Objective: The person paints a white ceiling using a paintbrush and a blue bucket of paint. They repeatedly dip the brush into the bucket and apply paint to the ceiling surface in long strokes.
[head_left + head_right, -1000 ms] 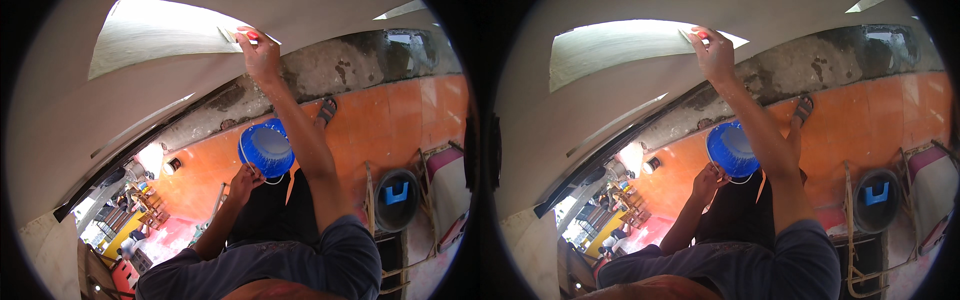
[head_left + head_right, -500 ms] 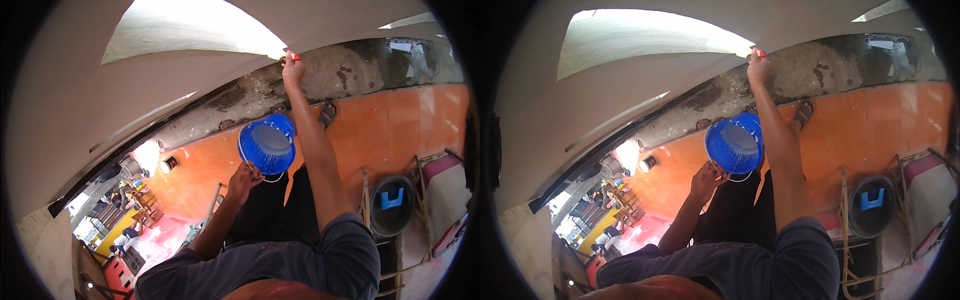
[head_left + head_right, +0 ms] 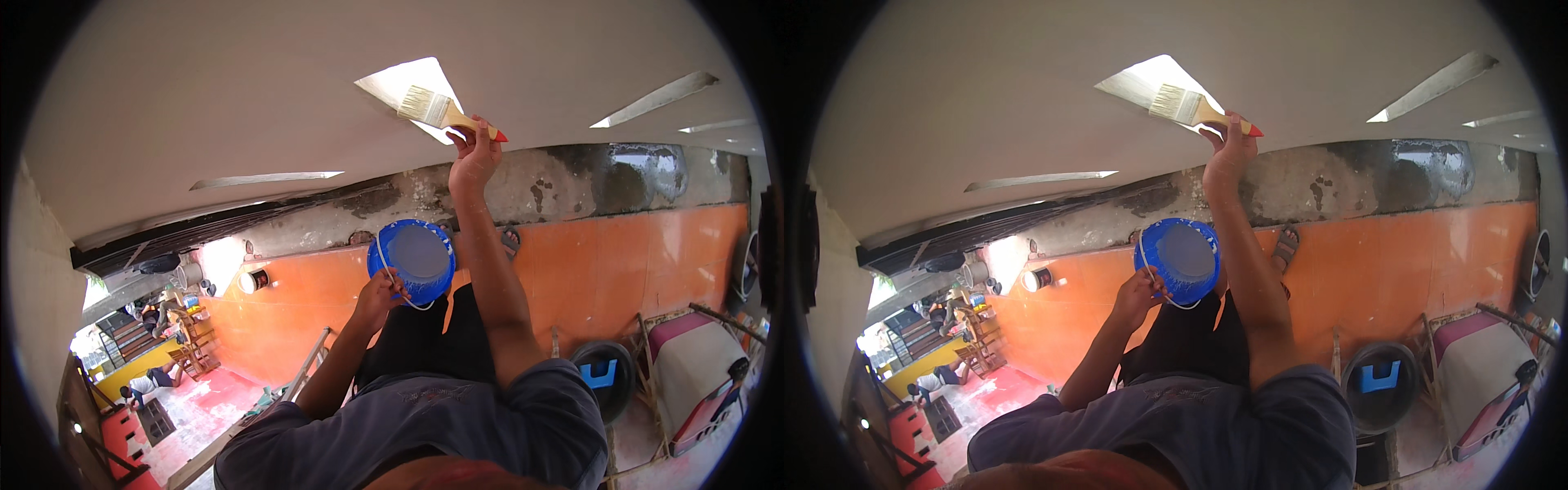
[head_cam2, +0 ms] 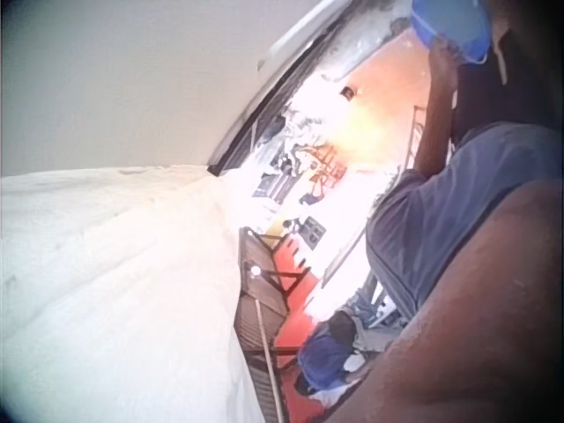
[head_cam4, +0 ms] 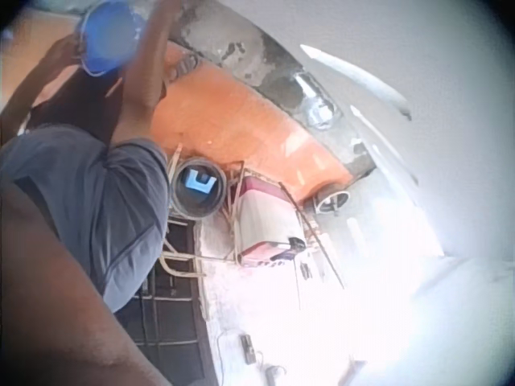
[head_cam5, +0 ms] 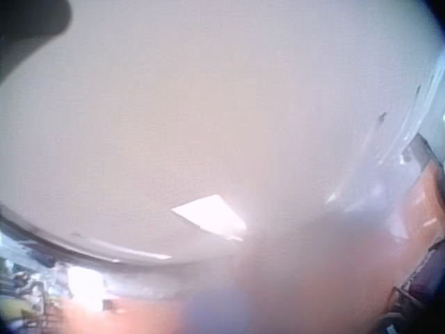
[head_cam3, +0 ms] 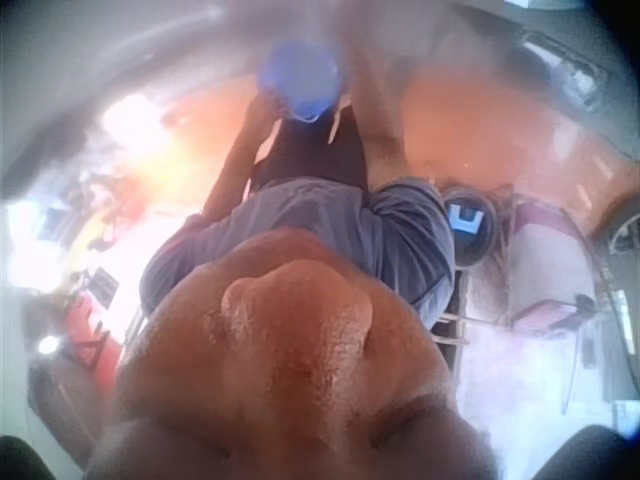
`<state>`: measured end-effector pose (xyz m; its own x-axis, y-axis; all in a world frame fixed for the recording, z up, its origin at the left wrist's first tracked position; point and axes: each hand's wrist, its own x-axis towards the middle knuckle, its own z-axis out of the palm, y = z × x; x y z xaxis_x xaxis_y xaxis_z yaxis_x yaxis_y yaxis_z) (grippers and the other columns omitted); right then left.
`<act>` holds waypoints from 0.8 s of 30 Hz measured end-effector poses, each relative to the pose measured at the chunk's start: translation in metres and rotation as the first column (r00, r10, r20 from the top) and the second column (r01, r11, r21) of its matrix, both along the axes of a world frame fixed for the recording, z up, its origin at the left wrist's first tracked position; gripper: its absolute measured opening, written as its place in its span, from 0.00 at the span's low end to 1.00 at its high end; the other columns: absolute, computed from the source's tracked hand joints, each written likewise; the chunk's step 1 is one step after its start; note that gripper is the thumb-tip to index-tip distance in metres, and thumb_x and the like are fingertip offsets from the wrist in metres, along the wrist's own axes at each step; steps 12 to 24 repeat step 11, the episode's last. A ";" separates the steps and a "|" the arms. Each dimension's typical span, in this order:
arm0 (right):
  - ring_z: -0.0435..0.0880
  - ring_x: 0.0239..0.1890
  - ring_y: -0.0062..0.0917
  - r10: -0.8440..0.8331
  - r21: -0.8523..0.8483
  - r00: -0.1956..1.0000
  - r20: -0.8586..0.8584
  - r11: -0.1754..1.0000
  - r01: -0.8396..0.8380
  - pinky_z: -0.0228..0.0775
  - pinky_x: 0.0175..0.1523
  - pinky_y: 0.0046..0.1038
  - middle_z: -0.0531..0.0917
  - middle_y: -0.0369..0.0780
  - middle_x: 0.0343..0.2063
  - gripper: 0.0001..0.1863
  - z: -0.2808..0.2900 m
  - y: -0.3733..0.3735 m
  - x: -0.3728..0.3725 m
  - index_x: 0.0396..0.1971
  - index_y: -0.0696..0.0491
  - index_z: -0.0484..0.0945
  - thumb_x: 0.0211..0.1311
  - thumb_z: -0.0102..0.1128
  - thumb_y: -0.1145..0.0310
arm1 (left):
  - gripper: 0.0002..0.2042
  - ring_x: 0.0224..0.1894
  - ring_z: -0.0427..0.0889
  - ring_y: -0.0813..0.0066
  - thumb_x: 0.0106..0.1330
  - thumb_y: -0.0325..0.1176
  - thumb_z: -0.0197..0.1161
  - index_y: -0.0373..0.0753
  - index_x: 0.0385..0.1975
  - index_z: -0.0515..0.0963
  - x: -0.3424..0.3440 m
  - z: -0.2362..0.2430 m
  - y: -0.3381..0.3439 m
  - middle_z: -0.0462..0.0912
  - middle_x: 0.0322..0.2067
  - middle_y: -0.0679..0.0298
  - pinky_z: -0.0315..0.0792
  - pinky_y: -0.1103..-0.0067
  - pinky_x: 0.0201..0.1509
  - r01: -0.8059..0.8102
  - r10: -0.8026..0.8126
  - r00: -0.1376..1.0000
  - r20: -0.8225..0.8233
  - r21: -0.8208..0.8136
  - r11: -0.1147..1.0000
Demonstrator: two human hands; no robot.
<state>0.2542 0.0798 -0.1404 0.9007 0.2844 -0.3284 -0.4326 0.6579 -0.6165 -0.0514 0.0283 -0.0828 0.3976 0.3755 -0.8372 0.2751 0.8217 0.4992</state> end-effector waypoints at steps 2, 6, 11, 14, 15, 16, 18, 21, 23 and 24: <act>0.86 0.36 0.32 0.085 -0.006 0.992 -0.093 0.996 -0.086 0.82 0.39 0.29 0.82 0.45 0.39 0.16 -0.031 0.003 0.002 0.48 0.64 0.73 0.70 0.56 0.66 | 0.12 0.38 0.76 0.68 0.68 0.30 0.43 0.40 0.50 0.65 -0.001 0.015 -0.008 0.70 0.32 0.64 0.75 0.62 0.53 -0.055 0.055 0.998 0.006 0.040 0.998; 0.87 0.39 0.31 0.116 -0.384 0.966 -0.231 0.901 -0.200 0.81 0.38 0.28 0.83 0.45 0.39 0.15 -0.111 -0.024 0.008 0.46 0.61 0.74 0.69 0.57 0.64 | 0.13 0.35 0.75 0.70 0.67 0.32 0.46 0.38 0.51 0.65 0.008 0.046 -0.014 0.70 0.29 0.65 0.74 0.63 0.51 -0.174 0.172 0.985 0.024 0.116 0.978; 0.87 0.43 0.33 0.232 -0.418 0.950 -0.211 0.857 -0.302 0.82 0.40 0.30 0.83 0.47 0.43 0.20 -0.128 -0.116 0.040 0.49 0.60 0.74 0.66 0.61 0.62 | 0.16 0.36 0.74 0.70 0.69 0.31 0.46 0.35 0.55 0.64 0.007 0.095 -0.029 0.70 0.30 0.65 0.75 0.60 0.52 -0.228 0.214 0.973 0.086 0.219 0.949; 0.87 0.43 0.33 0.232 -0.418 0.950 -0.211 0.857 -0.302 0.82 0.40 0.30 0.83 0.47 0.43 0.20 -0.128 -0.116 0.040 0.49 0.60 0.74 0.66 0.61 0.62 | 0.16 0.36 0.74 0.70 0.69 0.31 0.46 0.35 0.55 0.64 0.007 0.095 -0.029 0.70 0.30 0.65 0.75 0.60 0.52 -0.228 0.214 0.973 0.086 0.219 0.949; 0.87 0.43 0.33 0.232 -0.418 0.950 -0.211 0.857 -0.302 0.82 0.40 0.30 0.83 0.47 0.43 0.20 -0.128 -0.116 0.040 0.49 0.60 0.74 0.66 0.61 0.62 | 0.16 0.36 0.74 0.70 0.69 0.31 0.46 0.35 0.55 0.64 0.007 0.095 -0.029 0.70 0.30 0.65 0.75 0.60 0.52 -0.228 0.214 0.973 0.086 0.219 0.949; 0.87 0.43 0.33 0.232 -0.418 0.950 -0.211 0.857 -0.302 0.82 0.40 0.30 0.83 0.47 0.43 0.20 -0.128 -0.116 0.040 0.49 0.60 0.74 0.66 0.61 0.62 | 0.16 0.36 0.74 0.70 0.69 0.31 0.46 0.35 0.55 0.64 0.007 0.095 -0.029 0.70 0.30 0.65 0.75 0.60 0.52 -0.228 0.214 0.973 0.086 0.219 0.949; 0.87 0.43 0.33 0.232 -0.418 0.950 -0.211 0.857 -0.302 0.82 0.40 0.30 0.83 0.47 0.43 0.20 -0.128 -0.116 0.040 0.49 0.60 0.74 0.66 0.61 0.62 | 0.16 0.36 0.74 0.70 0.69 0.31 0.46 0.35 0.55 0.64 0.007 0.095 -0.029 0.70 0.30 0.65 0.75 0.60 0.52 -0.228 0.214 0.973 0.086 0.219 0.949; 0.87 0.43 0.33 0.232 -0.418 0.950 -0.211 0.857 -0.302 0.82 0.40 0.30 0.83 0.47 0.43 0.20 -0.128 -0.116 0.040 0.49 0.60 0.74 0.66 0.61 0.62 | 0.16 0.36 0.74 0.70 0.69 0.31 0.46 0.35 0.55 0.64 0.007 0.095 -0.029 0.70 0.30 0.65 0.75 0.60 0.52 -0.228 0.214 0.973 0.086 0.219 0.949; 0.87 0.43 0.33 0.232 -0.418 0.950 -0.211 0.857 -0.302 0.82 0.40 0.30 0.83 0.47 0.43 0.20 -0.128 -0.116 0.040 0.49 0.60 0.74 0.66 0.61 0.62 | 0.16 0.36 0.74 0.70 0.69 0.31 0.46 0.35 0.55 0.64 0.007 0.095 -0.029 0.70 0.30 0.65 0.75 0.60 0.52 -0.228 0.214 0.973 0.086 0.219 0.949; 0.87 0.43 0.33 0.232 -0.418 0.950 -0.211 0.857 -0.302 0.82 0.40 0.30 0.83 0.47 0.43 0.20 -0.128 -0.116 0.040 0.49 0.60 0.74 0.66 0.61 0.62 | 0.16 0.36 0.74 0.70 0.69 0.31 0.46 0.35 0.55 0.64 0.007 0.095 -0.029 0.70 0.30 0.65 0.75 0.60 0.52 -0.228 0.214 0.973 0.086 0.219 0.949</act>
